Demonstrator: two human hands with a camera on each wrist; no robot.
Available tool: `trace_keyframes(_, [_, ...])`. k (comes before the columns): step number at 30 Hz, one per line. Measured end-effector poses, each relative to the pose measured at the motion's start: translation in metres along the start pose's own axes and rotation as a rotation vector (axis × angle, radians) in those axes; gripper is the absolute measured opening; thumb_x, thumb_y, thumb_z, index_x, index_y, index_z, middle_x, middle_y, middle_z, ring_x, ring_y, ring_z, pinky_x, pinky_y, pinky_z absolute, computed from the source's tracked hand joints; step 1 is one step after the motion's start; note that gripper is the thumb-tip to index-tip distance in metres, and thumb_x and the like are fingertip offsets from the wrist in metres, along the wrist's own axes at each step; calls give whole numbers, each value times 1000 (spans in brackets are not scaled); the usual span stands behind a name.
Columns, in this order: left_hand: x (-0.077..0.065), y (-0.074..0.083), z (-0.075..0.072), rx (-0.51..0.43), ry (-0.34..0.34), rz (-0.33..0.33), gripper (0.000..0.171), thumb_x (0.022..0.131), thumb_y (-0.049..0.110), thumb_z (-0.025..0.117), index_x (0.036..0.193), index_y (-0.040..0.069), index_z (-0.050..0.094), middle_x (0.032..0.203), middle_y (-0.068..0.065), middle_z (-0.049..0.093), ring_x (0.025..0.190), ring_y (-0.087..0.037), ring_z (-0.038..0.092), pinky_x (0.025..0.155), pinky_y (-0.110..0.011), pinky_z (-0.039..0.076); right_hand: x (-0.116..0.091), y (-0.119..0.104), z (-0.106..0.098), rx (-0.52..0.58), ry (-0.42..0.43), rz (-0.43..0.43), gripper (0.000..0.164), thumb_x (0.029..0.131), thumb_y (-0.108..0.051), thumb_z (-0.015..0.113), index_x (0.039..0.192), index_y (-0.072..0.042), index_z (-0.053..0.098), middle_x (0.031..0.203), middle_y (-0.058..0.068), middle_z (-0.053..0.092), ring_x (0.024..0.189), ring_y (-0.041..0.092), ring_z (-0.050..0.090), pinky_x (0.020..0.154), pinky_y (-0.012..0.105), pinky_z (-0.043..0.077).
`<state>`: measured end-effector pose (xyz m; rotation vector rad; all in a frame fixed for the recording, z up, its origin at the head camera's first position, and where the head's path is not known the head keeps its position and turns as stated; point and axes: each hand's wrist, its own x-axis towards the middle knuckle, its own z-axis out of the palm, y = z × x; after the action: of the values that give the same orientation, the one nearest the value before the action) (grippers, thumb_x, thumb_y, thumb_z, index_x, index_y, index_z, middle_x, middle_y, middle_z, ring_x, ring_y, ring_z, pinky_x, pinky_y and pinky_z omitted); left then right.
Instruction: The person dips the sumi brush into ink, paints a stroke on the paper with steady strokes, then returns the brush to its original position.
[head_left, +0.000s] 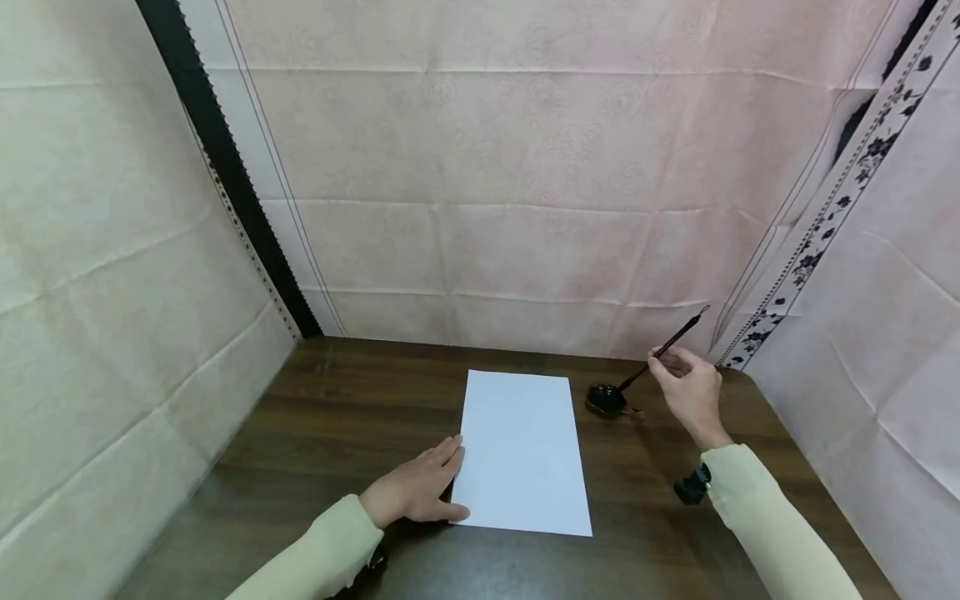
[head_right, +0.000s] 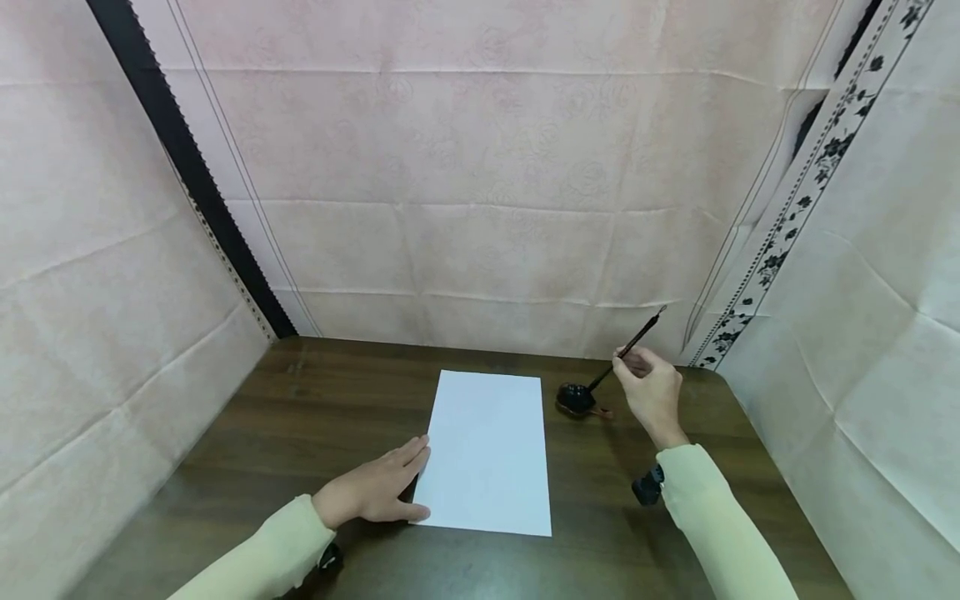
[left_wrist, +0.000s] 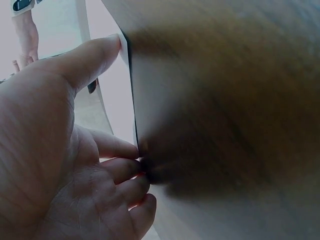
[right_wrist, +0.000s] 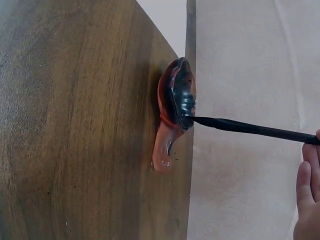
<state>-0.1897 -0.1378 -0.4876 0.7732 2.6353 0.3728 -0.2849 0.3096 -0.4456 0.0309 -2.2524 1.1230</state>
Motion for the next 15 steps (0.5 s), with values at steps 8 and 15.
trace_keyframes(8, [-1,0,0,9,6,3,101,95,57,72,165,-1,28,178,-16,18,165,-31,21,132,-51,27,-2,0,3,-10,-24,9,13,99,-23,77,108,-15,81,104,10,83,83,-21,64,69,5,49])
trace_keyframes(15, [-2,1,-1,2,8,-1,100,95,55,73,165,-1,28,178,-16,18,165,-30,21,132,-51,27,-2,1,3,-40,-16,-34,10,99,-20,75,106,-17,81,101,10,83,81,-23,62,70,4,47])
